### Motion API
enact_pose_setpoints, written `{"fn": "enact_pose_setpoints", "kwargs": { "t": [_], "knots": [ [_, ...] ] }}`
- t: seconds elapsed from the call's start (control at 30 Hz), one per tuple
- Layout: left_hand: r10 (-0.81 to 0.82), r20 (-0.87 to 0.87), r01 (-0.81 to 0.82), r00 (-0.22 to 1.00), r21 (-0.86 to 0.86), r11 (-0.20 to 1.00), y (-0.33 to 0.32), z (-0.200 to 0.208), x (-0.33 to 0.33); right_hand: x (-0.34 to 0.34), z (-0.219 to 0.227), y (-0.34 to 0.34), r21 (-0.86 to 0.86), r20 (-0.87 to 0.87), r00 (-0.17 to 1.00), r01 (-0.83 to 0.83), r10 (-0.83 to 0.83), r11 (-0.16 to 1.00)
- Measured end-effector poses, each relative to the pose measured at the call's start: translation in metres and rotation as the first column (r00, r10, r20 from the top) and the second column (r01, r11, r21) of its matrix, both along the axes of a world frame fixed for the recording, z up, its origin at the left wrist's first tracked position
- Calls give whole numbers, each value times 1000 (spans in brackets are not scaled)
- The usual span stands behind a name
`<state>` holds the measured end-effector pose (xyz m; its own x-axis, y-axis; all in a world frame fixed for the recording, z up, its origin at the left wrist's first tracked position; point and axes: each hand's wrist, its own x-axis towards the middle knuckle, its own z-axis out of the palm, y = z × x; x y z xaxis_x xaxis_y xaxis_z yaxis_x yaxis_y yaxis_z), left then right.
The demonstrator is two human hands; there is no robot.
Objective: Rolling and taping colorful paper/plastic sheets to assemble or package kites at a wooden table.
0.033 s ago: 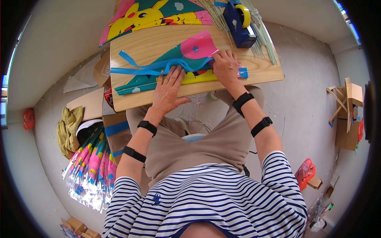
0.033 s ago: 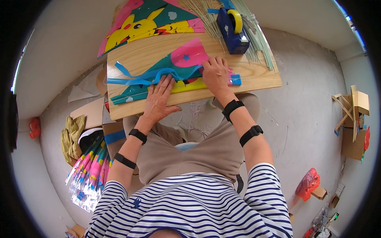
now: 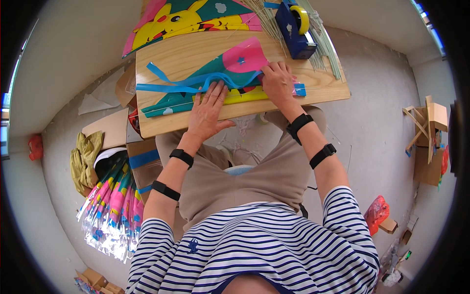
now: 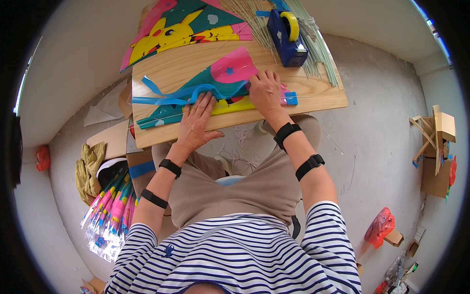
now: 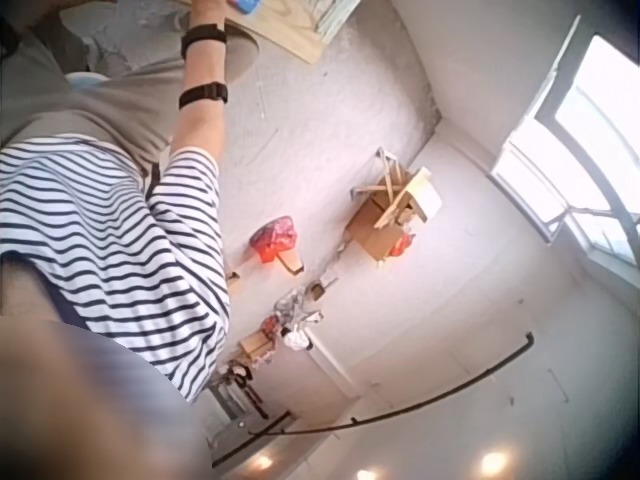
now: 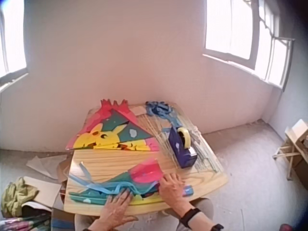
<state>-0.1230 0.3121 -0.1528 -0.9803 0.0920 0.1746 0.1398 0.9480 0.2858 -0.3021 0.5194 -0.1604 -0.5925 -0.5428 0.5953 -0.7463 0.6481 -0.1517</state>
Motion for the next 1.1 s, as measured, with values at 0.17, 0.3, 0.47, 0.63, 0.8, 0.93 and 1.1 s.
{"fn": "enact_pose_setpoints", "kwargs": {
  "t": [0.17,0.3,0.47,0.63,0.8,0.93,1.1],
  "knots": [
    [1,6,-1,1000,0,1000,0,0,1,-1,8,3,40,98,995,-5,1,999],
    [-3,15,3,1000,6,1000,0,1,0,-2,9,8,-32,187,982,-36,41,999],
    [-6,10,5,1000,7,1000,-1,0,0,-3,8,8,-68,188,982,-20,32,997],
    [-5,7,5,1000,15,1000,0,0,1,-3,5,4,-53,96,995,-31,36,998],
    [3,19,-4,1000,7,1000,0,-1,1,3,2,-2,-46,30,1000,3,-2,999],
    [4,16,-4,1000,8,1000,0,0,1,12,1,-4,-23,-56,998,20,-21,1000],
    [4,13,-4,1000,-10,1000,0,0,0,27,-3,-4,36,-52,998,39,-37,999]
  ]
}}
